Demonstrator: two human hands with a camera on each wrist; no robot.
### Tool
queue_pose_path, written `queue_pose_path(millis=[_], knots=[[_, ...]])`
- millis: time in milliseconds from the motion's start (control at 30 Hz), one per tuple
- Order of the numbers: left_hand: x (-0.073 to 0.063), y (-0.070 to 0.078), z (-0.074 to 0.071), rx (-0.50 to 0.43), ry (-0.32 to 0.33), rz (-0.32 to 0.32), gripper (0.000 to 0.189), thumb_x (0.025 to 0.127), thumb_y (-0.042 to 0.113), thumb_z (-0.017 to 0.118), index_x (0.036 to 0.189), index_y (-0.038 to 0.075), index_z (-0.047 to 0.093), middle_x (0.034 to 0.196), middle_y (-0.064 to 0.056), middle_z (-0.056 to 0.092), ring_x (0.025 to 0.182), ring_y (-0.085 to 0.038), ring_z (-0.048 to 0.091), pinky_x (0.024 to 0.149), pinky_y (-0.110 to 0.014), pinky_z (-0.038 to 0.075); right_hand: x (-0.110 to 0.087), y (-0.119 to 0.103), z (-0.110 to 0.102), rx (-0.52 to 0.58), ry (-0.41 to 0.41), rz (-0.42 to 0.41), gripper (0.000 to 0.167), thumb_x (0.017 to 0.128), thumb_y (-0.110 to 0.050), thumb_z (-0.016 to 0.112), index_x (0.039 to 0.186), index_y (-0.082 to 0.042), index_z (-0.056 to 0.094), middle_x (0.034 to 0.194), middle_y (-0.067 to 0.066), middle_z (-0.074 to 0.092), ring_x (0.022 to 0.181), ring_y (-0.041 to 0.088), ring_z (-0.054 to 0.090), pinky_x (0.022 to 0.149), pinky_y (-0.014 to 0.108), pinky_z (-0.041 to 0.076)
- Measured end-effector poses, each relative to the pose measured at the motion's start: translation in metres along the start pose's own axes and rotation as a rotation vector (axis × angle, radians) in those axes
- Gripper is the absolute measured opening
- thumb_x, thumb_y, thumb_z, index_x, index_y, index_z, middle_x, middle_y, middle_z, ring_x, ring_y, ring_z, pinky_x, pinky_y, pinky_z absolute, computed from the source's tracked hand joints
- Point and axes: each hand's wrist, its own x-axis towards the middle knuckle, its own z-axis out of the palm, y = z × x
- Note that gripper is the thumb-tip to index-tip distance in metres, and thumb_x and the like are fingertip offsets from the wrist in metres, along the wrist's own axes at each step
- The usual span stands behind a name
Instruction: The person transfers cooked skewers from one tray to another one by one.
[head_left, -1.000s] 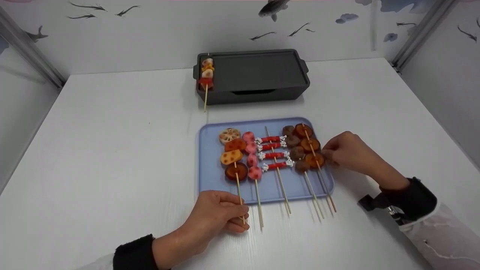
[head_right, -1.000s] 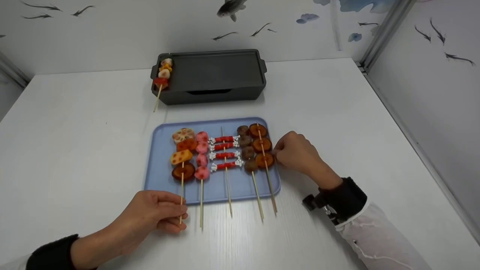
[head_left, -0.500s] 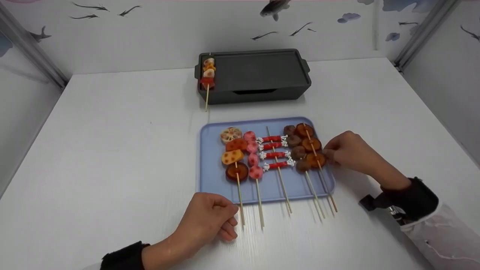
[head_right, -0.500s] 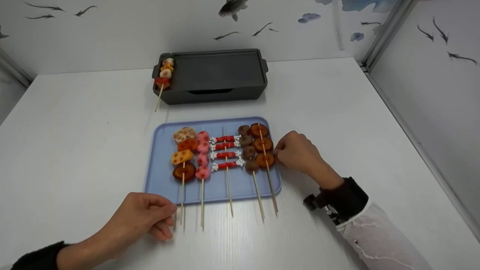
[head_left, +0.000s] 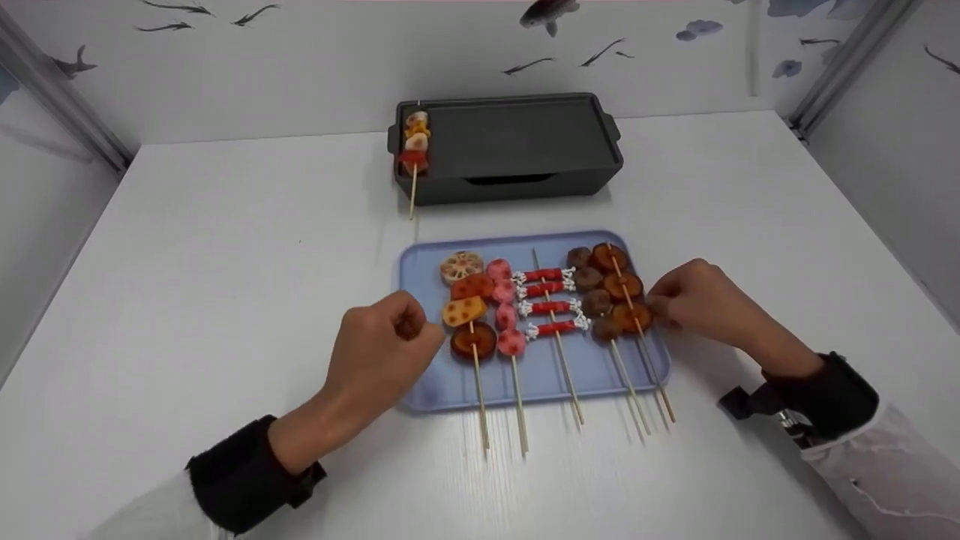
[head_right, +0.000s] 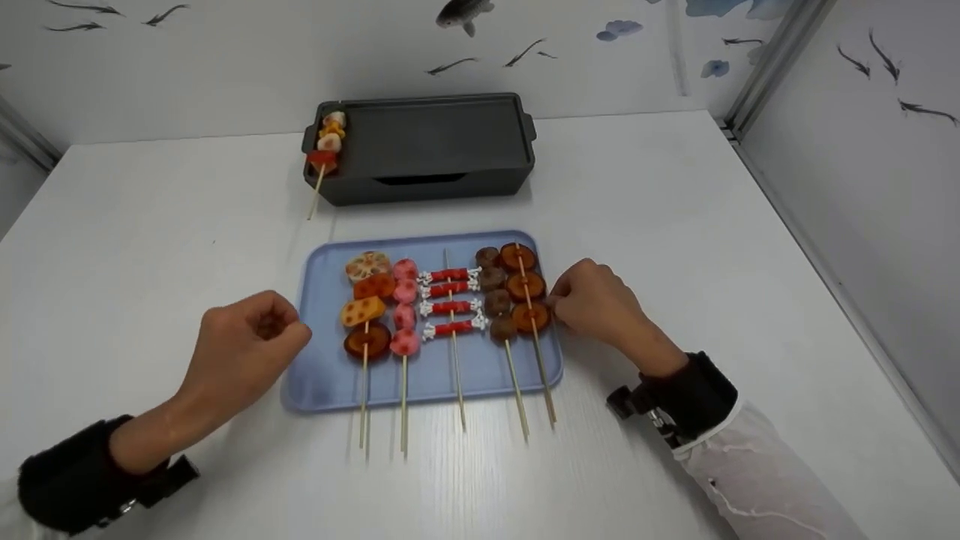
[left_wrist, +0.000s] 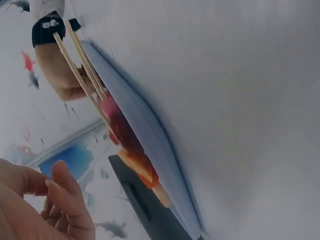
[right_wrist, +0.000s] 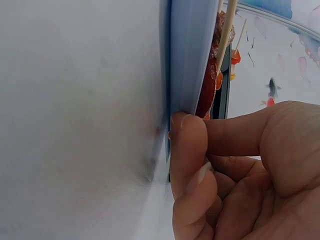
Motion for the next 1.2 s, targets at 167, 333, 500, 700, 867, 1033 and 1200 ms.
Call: queue_pose_path(millis=[167, 333, 500, 700, 867, 1033, 1200], knots=[[0.033, -0.012, -0.006, 0.204, 0.121, 0.084, 0.011, 0.086, 0.009, 0.064, 0.077, 0.007, 0.059, 0.064, -0.003, 0.058, 0.053, -0.014, 0.047, 0.047, -0.028, 0.035, 0.0, 0.0, 0.0, 0.001, 0.007, -0.018, 0.016, 0.095, -0.006, 0.064, 0.091, 0.002, 0.078, 0.068, 0.003, 0.065, 0.061, 0.017, 0.056, 0.052, 0.028, 0.046], [0.072, -0.023, -0.01, 0.137, 0.093, -0.18, 0.027, 0.096, 0.028, 0.062, 0.109, 0.005, 0.066, 0.099, -0.007, 0.068, 0.075, -0.02, 0.06, 0.062, -0.035, 0.047, 0.0, 0.0, -0.001, 0.008, 0.001, -0.005, 0.016, 0.094, -0.006, 0.064, 0.091, 0.001, 0.078, 0.068, 0.003, 0.064, 0.061, 0.017, 0.055, 0.052, 0.028, 0.046], [0.109, -0.033, -0.012, -0.174, 0.044, -0.475, 0.045, 0.101, 0.039, 0.055, 0.128, 0.003, 0.059, 0.124, -0.013, 0.061, 0.105, -0.026, 0.061, 0.087, -0.039, 0.052, 0.0, -0.001, -0.002, 0.008, 0.003, 0.001, 0.016, 0.095, -0.007, 0.064, 0.092, 0.0, 0.078, 0.07, 0.004, 0.065, 0.061, 0.018, 0.056, 0.052, 0.029, 0.046], [0.138, -0.041, -0.011, -0.69, -0.054, -0.764, 0.063, 0.105, 0.043, 0.048, 0.148, -0.001, 0.039, 0.143, -0.021, 0.049, 0.119, -0.036, 0.06, 0.099, -0.04, 0.054, 0.0, -0.002, -0.001, 0.012, 0.01, 0.003, 0.016, 0.094, -0.007, 0.064, 0.092, 0.001, 0.078, 0.069, 0.004, 0.065, 0.06, 0.017, 0.056, 0.051, 0.029, 0.046], [0.153, -0.05, -0.007, -1.009, -0.028, -0.873, 0.058, 0.108, 0.035, 0.048, 0.15, 0.0, 0.031, 0.138, -0.023, 0.047, 0.125, -0.039, 0.056, 0.088, -0.034, 0.059, -0.001, -0.001, 0.0, 0.021, 0.012, -0.003, 0.016, 0.094, -0.007, 0.064, 0.092, 0.001, 0.078, 0.068, 0.003, 0.066, 0.059, 0.017, 0.056, 0.051, 0.029, 0.046], [0.164, -0.058, -0.003, -1.093, 0.029, -0.912, 0.041, 0.108, 0.019, 0.05, 0.143, -0.001, 0.043, 0.12, -0.019, 0.059, 0.098, -0.026, 0.067, 0.068, -0.023, 0.059, -0.001, 0.0, 0.0, 0.015, 0.015, -0.004, 0.016, 0.094, -0.006, 0.064, 0.092, 0.001, 0.078, 0.069, 0.004, 0.067, 0.06, 0.017, 0.057, 0.052, 0.029, 0.047], [0.168, -0.062, -0.001, -1.039, 0.03, -0.912, 0.031, 0.106, 0.005, 0.05, 0.135, -0.005, 0.055, 0.102, -0.013, 0.064, 0.067, -0.013, 0.062, 0.058, -0.016, 0.054, 0.0, 0.0, 0.0, 0.001, 0.015, 0.007, 0.017, 0.095, -0.007, 0.064, 0.093, 0.002, 0.078, 0.07, 0.003, 0.067, 0.061, 0.017, 0.057, 0.052, 0.029, 0.047]])
